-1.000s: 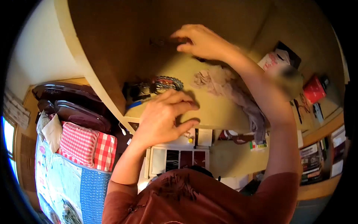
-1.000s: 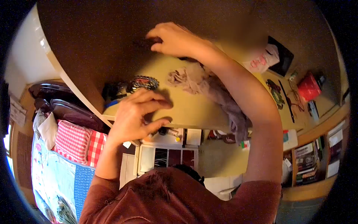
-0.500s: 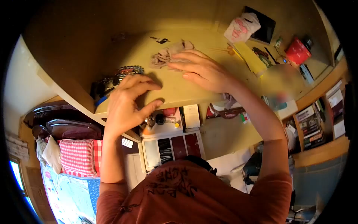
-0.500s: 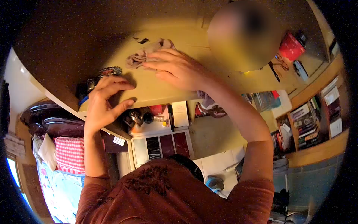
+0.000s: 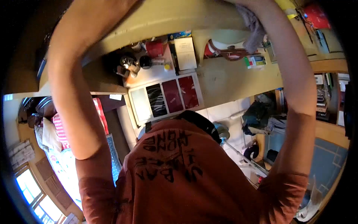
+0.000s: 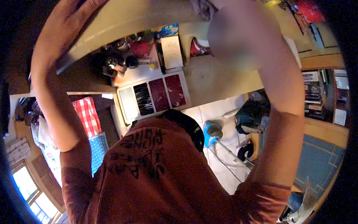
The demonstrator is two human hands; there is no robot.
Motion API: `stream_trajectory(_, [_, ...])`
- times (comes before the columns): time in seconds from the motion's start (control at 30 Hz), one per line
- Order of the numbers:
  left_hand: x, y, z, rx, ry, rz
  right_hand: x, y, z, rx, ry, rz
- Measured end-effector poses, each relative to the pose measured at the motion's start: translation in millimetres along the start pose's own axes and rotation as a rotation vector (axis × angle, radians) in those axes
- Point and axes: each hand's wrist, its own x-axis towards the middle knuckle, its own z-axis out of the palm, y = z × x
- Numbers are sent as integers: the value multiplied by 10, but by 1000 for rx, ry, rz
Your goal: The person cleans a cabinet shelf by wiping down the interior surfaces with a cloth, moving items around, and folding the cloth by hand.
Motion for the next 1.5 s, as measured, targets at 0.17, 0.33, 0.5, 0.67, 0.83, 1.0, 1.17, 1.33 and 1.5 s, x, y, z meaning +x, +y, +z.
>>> stream_trajectory(0.17, [-88, 121, -26, 189, 96, 166, -49, 49, 107, -15, 126, 58])
stream_trajectory(0.33, [-61, 66, 61, 158, 159, 193, -37, 128, 225, 46, 280, 14])
stream_trajectory(0.5, [-90, 129, 18, 163, 146, 160, -78, 65, 191, -18, 243, 54])
stream_trajectory(0.67, [-121, 225, -30, 134, 113, 74, -82, 56, 135, 73, 188, 46])
stream_trajectory(0.83, [-133, 179, 19, 152, 176, 117, -102, -16, 70, 43, 197, 38])
stream_trajectory(1.0, [-127, 148, 25, 188, 198, 119, -233, 48, -329, 148, 331, 343])
stream_trajectory(1.17, [-126, 81, 57, 169, 241, 132, -462, -124, -809, 186, 549, 357])
stream_trajectory(1.33, [-113, -21, 53, 151, 232, 156, -800, 52, -723, -44, 553, 364])
stream_trajectory(1.5, [-122, -87, 204, 177, 274, 365, -829, -132, -403, -8, 350, 311])
